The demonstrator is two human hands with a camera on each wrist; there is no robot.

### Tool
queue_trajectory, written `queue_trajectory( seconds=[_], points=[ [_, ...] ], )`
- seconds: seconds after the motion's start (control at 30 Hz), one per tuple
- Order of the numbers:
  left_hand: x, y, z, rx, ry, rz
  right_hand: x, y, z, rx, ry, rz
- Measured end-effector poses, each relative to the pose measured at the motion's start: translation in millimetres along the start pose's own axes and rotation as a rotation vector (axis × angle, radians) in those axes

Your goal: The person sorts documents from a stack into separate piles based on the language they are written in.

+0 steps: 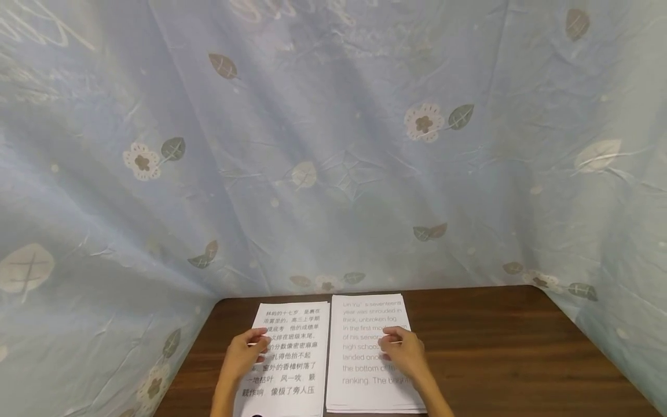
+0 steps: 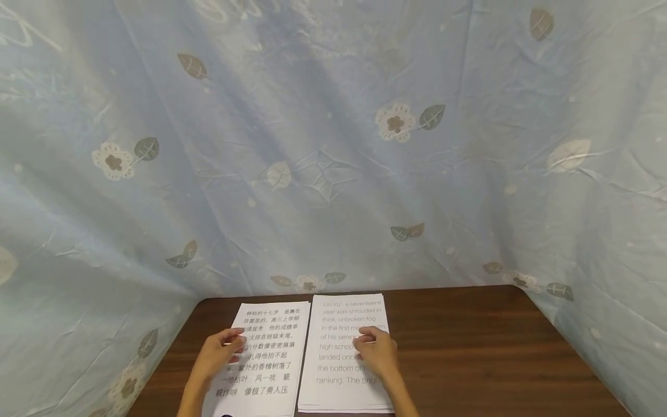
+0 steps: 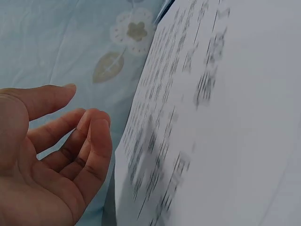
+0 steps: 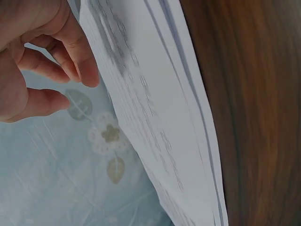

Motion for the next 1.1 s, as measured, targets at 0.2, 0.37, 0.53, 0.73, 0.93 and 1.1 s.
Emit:
queue_trajectory(
  seconds=[0.2,0.37,0.53,0.73,0.93,1.1],
  points=[
    [1.0,8.4,-24.3,0.029,-0.038,-0.024,-1.5,5.2,21.6,0.044,0.018,-0.01],
    [3.0,15.1,-49.3,0.053,-0.086,-0.022,1.3,8.8,39.0,0.049,0.016,-0.023],
    [6.9,20.3,-73.7,0.072,-0.138,-0.019,3.6,14.8,51.7,0.059,0.01,-0.035],
    [10.1,29.6,-96.3,0.076,-0.178,-0.039,0.8,22.7,61.0,0.079,0.0,-0.043],
    [13.2,41.0,-114.8,0.072,-0.193,-0.033,-1.4,25.2,71.2,0.093,0.0,-0.056],
    [11.4,43.0,-126.0,0.057,-0.199,-0.042,-4.8,26.9,77.2,0.098,-0.016,-0.069]
  ],
)
Point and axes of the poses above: each hand's wrist, its own x-axis away from the middle knuckle, its own z-axis out of the back of the hand, y = z × x, the point moved 3 cm from there along -x, towards the middle knuckle, and after that the axes turned 4 degrees about z, right-handed, at the moved point
